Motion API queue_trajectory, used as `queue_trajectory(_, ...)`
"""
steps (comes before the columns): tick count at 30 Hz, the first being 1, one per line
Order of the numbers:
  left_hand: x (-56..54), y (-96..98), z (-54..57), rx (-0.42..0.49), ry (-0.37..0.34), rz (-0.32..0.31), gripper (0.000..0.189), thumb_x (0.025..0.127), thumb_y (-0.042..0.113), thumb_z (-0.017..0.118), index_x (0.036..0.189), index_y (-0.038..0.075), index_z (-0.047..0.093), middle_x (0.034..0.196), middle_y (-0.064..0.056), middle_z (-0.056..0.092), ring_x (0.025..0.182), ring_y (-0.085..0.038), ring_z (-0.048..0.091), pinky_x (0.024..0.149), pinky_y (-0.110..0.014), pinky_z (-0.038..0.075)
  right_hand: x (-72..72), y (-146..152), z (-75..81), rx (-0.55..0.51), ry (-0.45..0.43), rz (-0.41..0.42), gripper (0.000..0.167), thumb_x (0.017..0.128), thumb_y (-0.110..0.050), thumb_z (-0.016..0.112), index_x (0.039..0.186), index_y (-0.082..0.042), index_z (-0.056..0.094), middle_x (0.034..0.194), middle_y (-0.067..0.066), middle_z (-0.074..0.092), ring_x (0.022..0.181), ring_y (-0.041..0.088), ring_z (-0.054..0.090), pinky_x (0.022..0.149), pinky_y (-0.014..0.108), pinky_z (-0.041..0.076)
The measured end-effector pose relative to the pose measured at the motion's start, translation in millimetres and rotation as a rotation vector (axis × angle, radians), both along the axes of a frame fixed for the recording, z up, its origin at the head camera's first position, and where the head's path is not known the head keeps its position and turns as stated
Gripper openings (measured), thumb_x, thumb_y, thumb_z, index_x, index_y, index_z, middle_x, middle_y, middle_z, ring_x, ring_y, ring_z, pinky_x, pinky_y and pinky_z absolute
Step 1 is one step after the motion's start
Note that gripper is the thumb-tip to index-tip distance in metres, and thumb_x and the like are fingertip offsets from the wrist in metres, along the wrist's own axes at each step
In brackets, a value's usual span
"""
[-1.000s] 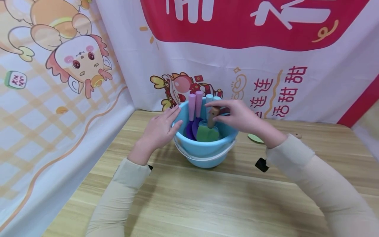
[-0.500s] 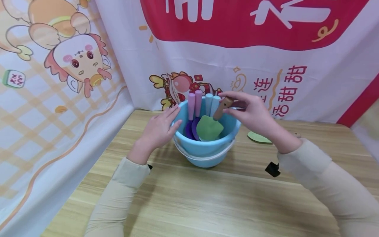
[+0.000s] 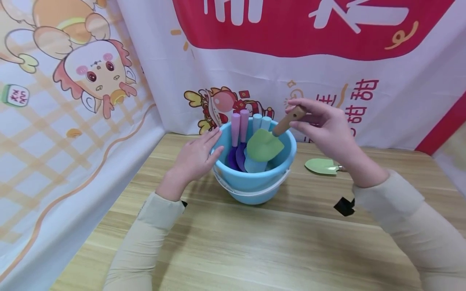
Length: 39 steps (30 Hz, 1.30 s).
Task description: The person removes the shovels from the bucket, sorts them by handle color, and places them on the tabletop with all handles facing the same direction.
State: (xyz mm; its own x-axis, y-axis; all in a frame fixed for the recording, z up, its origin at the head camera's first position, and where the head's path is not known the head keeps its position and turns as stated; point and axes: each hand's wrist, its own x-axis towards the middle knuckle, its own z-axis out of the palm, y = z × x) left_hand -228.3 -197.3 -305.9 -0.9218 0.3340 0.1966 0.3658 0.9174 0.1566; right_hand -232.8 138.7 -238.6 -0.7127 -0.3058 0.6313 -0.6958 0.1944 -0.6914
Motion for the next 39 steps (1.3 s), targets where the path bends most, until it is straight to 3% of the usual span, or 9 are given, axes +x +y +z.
queue_trajectory(7,0.4,0.8,-0.2,-0.004,0.0,-0.005,0.065,0.11,0.049,0.031,0.163,0.013,0.027,0.169,-0.006,0.022,0.154,-0.034,0.019,0.119,-0.061,0.027,3.1,8,4.0,-0.11,-0.022,-0.03,0.043,0.093,0.008,0.069,0.134,-0.006,0.068,0.118,0.004,0.073,0.104,0.013,0.071,0.089,0.021,0.055)
queue_trajectory(15,0.4,0.0,1.2,0.016,0.015,-0.006,0.064,0.11,0.048,0.033,0.163,0.011,0.029,0.169,-0.007,0.023,0.154,-0.035,0.021,0.118,-0.061,0.028,6.1,25,16.4,-0.402,-0.137,0.079,0.042,0.093,0.005,0.07,0.133,-0.006,0.068,0.12,0.012,0.071,0.112,0.018,0.069,0.091,0.022,0.055)
queue_trajectory(18,0.2,0.3,1.1,0.013,0.016,-0.007,0.064,0.11,0.047,0.034,0.162,0.011,0.03,0.169,-0.007,0.024,0.153,-0.035,0.022,0.118,-0.061,0.028,7.5,32,18.6,-0.474,-0.17,0.085,0.042,0.093,0.004,0.07,0.134,-0.005,0.067,0.122,0.014,0.071,0.116,0.02,0.068,0.09,0.023,0.056)
queue_trajectory(32,-0.6,1.0,-0.5,0.025,0.012,-0.02,0.064,0.11,0.047,0.034,0.162,0.01,0.03,0.168,-0.009,0.024,0.154,-0.036,0.021,0.117,-0.063,0.028,10.0,62,22.6,-0.682,-0.197,0.032,0.045,0.09,0.006,0.073,0.135,0.0,0.065,0.121,0.018,0.07,0.112,0.025,0.069,0.086,0.029,0.057)
queue_trajectory(39,-2.5,-0.1,-2.4,0.025,0.0,-0.014,0.065,0.11,0.049,0.032,0.163,0.011,0.029,0.169,-0.007,0.023,0.154,-0.035,0.02,0.117,-0.063,0.027,10.1,77,15.9,-0.798,-0.188,-0.019,0.047,0.09,0.007,0.073,0.135,0.0,0.064,0.127,0.022,0.066,0.116,0.029,0.066,0.089,0.032,0.054)
